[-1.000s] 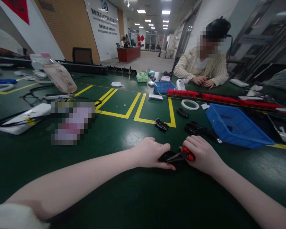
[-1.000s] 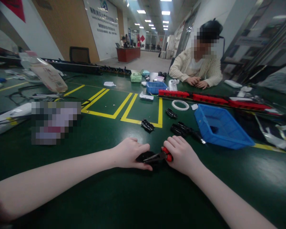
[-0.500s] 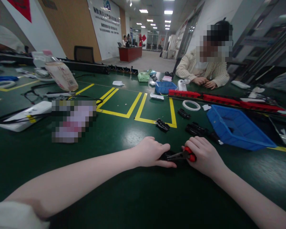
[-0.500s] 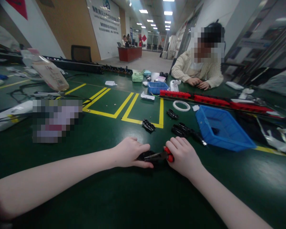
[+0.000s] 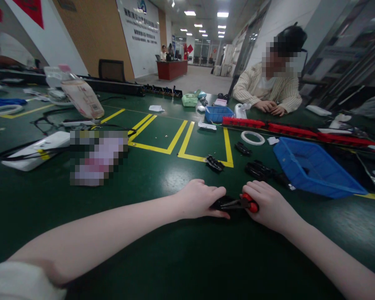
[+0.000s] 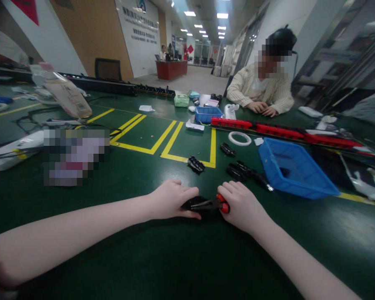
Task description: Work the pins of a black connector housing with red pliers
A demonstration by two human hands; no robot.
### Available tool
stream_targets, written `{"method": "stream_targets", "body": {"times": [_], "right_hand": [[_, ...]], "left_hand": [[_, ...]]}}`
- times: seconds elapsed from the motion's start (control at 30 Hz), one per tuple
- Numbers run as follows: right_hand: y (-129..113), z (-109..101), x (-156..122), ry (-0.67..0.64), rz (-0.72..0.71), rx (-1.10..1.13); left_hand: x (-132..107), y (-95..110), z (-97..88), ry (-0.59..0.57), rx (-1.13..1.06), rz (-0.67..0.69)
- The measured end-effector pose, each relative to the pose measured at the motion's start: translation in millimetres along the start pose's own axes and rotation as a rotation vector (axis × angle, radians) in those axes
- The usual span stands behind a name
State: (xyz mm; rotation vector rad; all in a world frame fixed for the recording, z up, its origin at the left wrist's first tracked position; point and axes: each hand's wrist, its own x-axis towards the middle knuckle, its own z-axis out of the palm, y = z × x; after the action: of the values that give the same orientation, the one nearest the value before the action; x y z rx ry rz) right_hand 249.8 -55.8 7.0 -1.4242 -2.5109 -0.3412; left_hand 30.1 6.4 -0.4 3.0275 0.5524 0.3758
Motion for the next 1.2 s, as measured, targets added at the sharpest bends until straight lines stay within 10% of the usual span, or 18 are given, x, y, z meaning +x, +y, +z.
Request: {"method": "stream_targets", "body": {"times": [0.63, 1.2], "right_hand": [[-7.6, -1.1, -6.4, 0.083, -0.036, -0.053], [-11.4, -12.5, -4.9, -0.160, 0.064, 0.021]], "left_hand": [[2.6, -4.6, -4.0, -0.050, -0.139, 0.163], [2.4, -5.9, -3.3, -0.055, -0.166, 0.180]]}}
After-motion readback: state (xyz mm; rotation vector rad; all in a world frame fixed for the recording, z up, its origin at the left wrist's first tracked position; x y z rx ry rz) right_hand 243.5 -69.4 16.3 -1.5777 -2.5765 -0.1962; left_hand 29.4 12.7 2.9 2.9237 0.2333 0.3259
